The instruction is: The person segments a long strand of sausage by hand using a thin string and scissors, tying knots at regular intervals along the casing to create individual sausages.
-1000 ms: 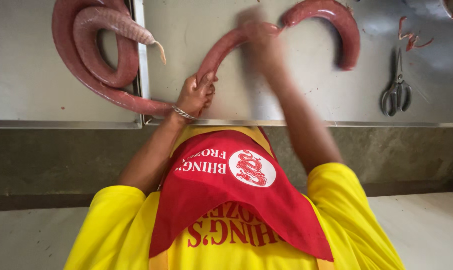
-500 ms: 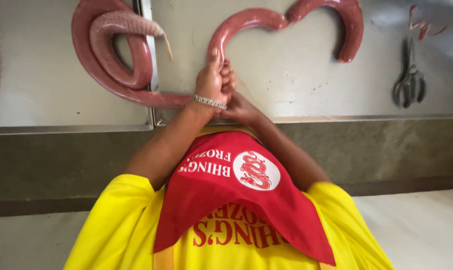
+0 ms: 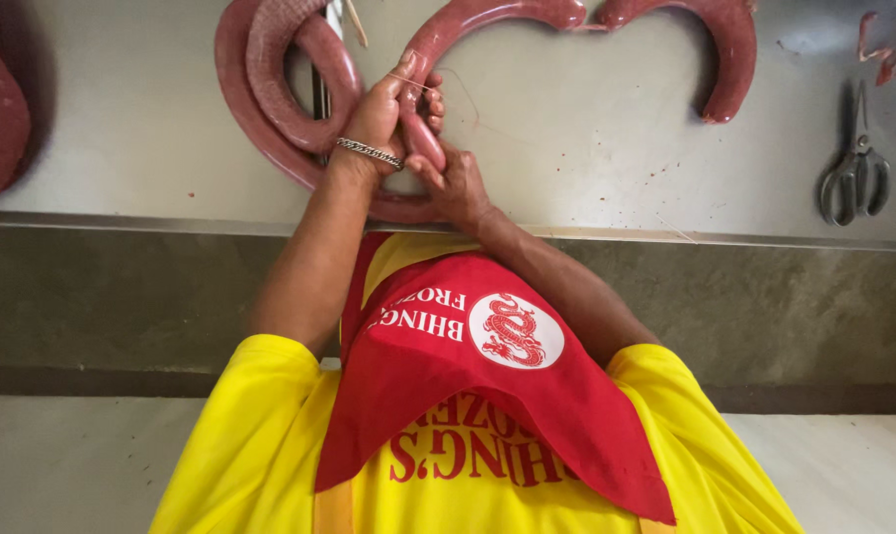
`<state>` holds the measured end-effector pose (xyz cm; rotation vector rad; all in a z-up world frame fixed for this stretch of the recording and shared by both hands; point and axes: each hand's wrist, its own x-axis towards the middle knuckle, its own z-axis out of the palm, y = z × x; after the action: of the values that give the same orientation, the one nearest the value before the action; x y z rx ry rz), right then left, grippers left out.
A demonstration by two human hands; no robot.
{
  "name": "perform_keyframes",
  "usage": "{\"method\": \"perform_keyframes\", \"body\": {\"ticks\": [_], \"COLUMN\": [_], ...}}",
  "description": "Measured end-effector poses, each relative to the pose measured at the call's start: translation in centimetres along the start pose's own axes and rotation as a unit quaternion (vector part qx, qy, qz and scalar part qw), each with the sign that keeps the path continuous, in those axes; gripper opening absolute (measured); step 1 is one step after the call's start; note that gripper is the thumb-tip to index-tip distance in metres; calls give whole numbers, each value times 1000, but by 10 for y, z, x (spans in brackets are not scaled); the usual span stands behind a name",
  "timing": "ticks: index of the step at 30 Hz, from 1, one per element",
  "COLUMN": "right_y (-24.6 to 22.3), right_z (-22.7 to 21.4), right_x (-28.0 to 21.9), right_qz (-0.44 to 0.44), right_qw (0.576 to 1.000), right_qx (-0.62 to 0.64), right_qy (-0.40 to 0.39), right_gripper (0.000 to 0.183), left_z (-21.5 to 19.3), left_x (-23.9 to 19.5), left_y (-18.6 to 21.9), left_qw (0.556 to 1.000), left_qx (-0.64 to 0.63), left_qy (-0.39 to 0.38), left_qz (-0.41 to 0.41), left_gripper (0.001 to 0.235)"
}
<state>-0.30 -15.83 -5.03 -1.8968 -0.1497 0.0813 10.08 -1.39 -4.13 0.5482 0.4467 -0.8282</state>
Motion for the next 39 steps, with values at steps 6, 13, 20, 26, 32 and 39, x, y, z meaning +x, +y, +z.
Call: {"method": "perform_keyframes", "body": {"ticks": [6,13,20,26,32,39], "right_y": [9,-39,2,-26,-53,-33], "right_z": [3,-73,-92,-146,-207,-249], "right_x": [-1,0,17,-26,-69,-144], "right_qz": [72,-186,-171,195,337,123], "right_qw": [991,963,958,932,925,789], "right_qx": [-110,-189,-190,307,-110,564], "right_qy": [18,50,-130,-3,-132,209], "right_gripper": [41,31,23,26,34,16], "left_z": [3,10,-2,-6,3,1], "left_x": [-4,-28,-16,-16,-27,-11], "left_y": [-22,-19,-35,-55,-57,-65], "left_qw": [992,993,986,980,979,921], "left_qx": [82,44,91,191,201,314], "left_qy": [35,62,116,32,-27,139], "left_qz": [88,90,73,47,33,185], "left_gripper": [46,58,67,60,43,64]}}
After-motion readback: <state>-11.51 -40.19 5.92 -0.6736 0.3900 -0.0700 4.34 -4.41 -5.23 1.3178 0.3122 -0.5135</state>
